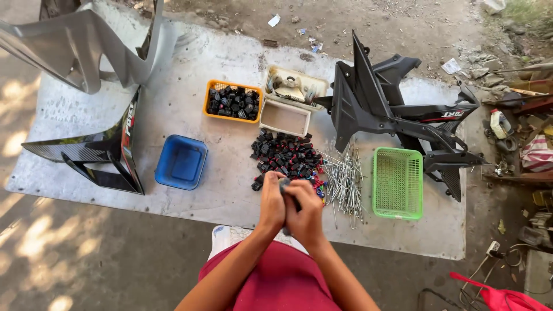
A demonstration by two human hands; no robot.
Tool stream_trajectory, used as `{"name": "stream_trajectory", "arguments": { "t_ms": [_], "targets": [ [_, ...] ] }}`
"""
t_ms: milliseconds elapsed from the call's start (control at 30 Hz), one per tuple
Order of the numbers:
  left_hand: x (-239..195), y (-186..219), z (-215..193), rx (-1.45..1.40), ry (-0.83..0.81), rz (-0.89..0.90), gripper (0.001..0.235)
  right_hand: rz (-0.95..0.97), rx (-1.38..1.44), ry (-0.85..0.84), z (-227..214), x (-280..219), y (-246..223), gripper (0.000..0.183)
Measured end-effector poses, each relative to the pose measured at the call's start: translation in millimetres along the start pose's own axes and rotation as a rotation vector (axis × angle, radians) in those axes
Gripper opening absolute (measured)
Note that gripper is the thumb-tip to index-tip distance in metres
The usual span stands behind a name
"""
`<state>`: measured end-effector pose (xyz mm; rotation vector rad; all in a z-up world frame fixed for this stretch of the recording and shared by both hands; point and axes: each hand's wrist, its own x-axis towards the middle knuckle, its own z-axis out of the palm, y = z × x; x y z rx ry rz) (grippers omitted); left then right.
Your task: The person repeatedly picks small black plastic switches from a pile on a table, wipes each one with a cloth, and places it into a yellow basket. The person handles the switches one at a time throughout the clip.
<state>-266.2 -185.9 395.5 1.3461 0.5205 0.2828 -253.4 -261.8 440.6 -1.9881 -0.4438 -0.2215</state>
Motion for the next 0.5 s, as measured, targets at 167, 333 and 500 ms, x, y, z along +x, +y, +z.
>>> {"name": "stream_trajectory", "arguments": {
  "t_ms": [167,333,500],
  "targets": [
    [2.2,24.8,2.9,0.042,-0.028,0.048,0.043,-0.06,-0.013,0.025,-7.3,22.0,-27.2,0.01],
    [5.4,53.3,-2.8,-0.036,-0.087,0.124,0.044,-0.048,-0.065,0.046,-8.1,41.1,-27.9,0.01],
    [12.4,89.3,-17.5,-0.065,-0.077,0.214,0.05,-0.115,-0.051,0.086,-11.7,47.6,-60.3,0.011]
  ]
}}
